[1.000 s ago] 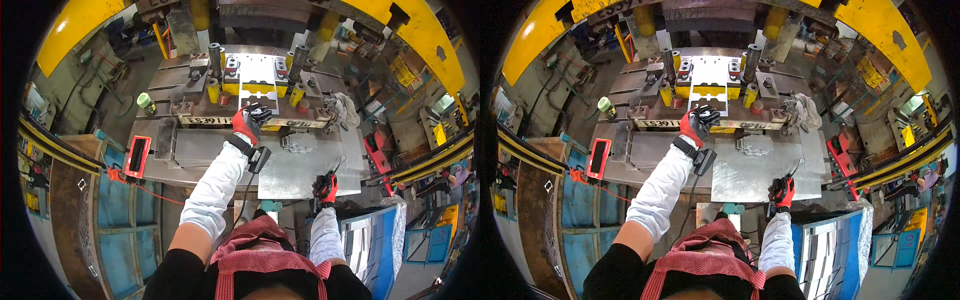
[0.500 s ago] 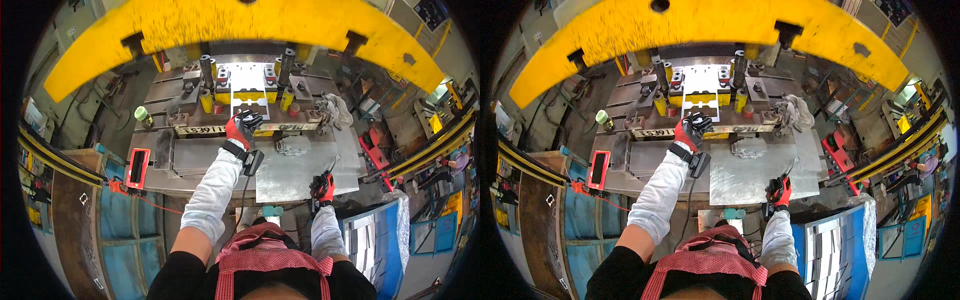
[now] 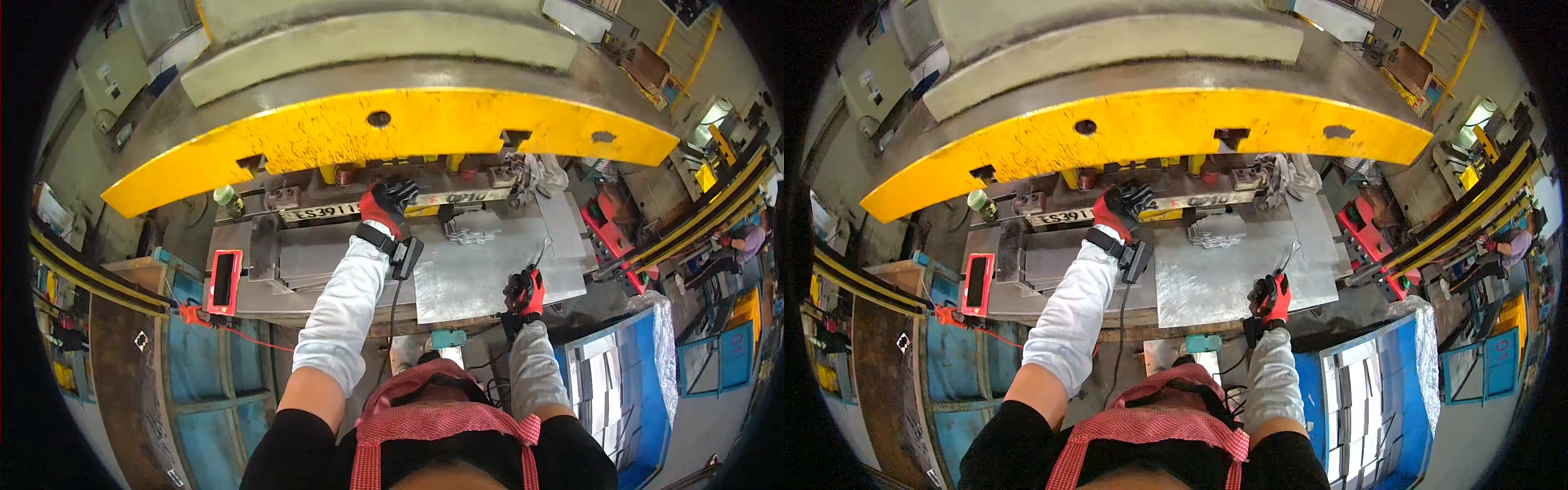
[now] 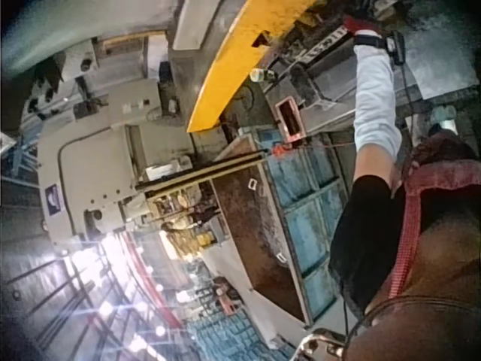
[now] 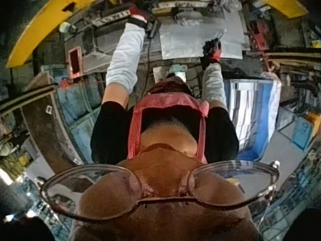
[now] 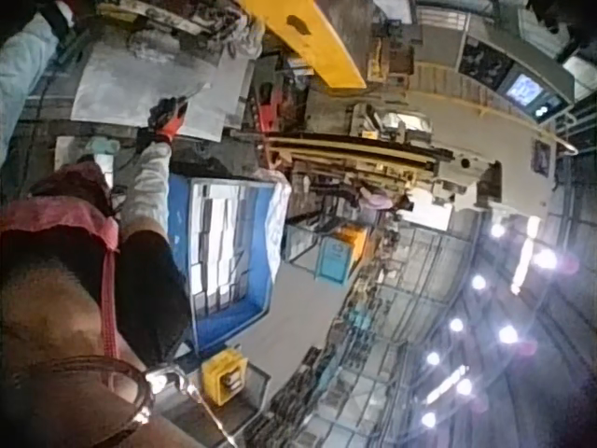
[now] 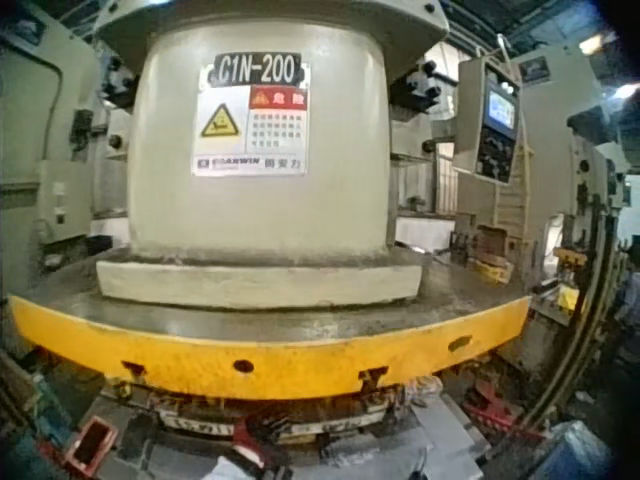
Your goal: Operating a metal stamping press to process sheet metal parts and placing finished parts into a yellow bin.
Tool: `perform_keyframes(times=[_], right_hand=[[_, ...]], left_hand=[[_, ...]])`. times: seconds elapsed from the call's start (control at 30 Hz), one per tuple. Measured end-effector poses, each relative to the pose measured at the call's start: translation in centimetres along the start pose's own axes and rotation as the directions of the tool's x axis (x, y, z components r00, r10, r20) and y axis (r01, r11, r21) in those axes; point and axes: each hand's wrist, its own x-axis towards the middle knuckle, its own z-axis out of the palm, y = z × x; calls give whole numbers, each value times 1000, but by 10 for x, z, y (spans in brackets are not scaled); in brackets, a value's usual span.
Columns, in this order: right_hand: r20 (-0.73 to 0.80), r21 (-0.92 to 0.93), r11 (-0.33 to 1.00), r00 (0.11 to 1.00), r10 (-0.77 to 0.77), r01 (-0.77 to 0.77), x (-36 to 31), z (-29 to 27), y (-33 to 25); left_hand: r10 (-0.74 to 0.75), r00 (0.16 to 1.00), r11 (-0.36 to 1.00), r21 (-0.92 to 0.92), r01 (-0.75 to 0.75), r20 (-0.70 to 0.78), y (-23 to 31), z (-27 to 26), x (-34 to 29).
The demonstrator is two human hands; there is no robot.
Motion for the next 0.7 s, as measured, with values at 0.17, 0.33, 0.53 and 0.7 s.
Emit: perform_keyframes(times=[0.17, 0.33, 0.53, 0.7], right_hand=[[27, -24, 997, 997, -70, 70, 1, -4, 2], [87, -134, 991, 996, -10, 22, -6, 9, -2], [419, -255, 942, 903, -94, 216, -9, 154, -57], [671, -480, 855, 710, 214, 197, 10, 307, -112]], left_hand=[[22, 1000, 1000, 14, -22, 10, 2, 5, 0], [37, 999, 999, 27, -37, 22, 2, -1, -2], [14, 996, 999, 50, -19, 91, 4, -1, -18], [22, 987, 998, 56, -31, 156, -7, -21, -45]])
